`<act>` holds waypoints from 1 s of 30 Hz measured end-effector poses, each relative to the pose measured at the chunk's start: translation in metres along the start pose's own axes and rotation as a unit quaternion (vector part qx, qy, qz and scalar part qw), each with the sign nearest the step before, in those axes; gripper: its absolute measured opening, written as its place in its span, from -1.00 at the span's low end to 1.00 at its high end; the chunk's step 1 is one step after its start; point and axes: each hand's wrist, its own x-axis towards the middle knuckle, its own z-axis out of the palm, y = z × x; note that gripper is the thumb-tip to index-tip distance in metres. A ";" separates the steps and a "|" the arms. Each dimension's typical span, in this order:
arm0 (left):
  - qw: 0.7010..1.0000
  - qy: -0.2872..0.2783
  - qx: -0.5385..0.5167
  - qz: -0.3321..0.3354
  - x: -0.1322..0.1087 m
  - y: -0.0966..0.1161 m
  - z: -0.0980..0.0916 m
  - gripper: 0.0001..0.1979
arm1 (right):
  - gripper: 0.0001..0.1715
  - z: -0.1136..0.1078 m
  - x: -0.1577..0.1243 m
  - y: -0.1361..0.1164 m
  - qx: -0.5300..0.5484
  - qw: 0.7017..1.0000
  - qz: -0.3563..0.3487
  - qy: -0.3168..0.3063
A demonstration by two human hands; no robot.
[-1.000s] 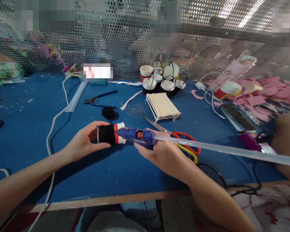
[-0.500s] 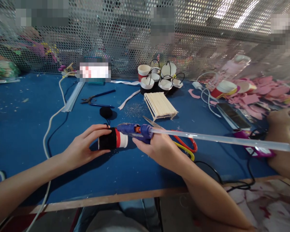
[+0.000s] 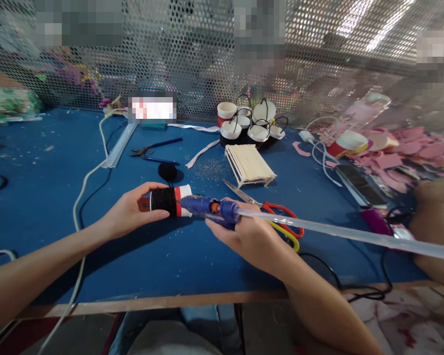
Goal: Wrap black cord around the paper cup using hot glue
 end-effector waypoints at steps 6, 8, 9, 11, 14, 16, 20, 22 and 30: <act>0.999 0.005 0.032 0.032 -0.001 -0.002 0.000 -0.41 | -0.60 -0.005 0.006 -0.002 -0.004 0.999 0.016 0.033; 0.993 0.016 0.076 0.087 -0.002 -0.003 0.001 -0.41 | -0.55 -0.004 0.006 -0.001 -0.028 0.998 -0.005 0.053; 0.987 0.022 0.104 0.123 -0.002 -0.004 0.001 -0.43 | -0.53 -0.004 0.006 -0.001 -0.036 0.998 -0.012 0.059; 0.967 0.031 0.161 0.195 -0.004 -0.005 0.001 -0.45 | -0.52 -0.002 0.006 0.000 -0.037 0.997 -0.013 0.061; 0.934 0.039 0.236 0.266 -0.005 -0.006 0.001 -0.48 | -0.52 -0.001 0.008 0.001 -0.026 0.998 0.000 0.060; 0.915 0.040 0.272 0.296 -0.006 -0.006 0.001 -0.49 | -0.53 -0.001 0.010 0.002 -0.006 0.999 0.008 0.052; 0.891 0.035 0.315 0.326 -0.007 -0.006 0.002 -0.54 | -0.55 0.000 0.013 0.003 0.110 0.992 0.066 -0.001; 0.883 0.036 0.328 0.333 -0.007 -0.007 0.003 -0.55 | -0.67 0.001 0.014 0.003 0.204 0.963 0.169 -0.044; 0.845 0.026 0.381 0.375 -0.006 -0.007 0.001 -0.59 | -0.73 0.003 0.018 -0.002 0.327 0.864 0.372 -0.092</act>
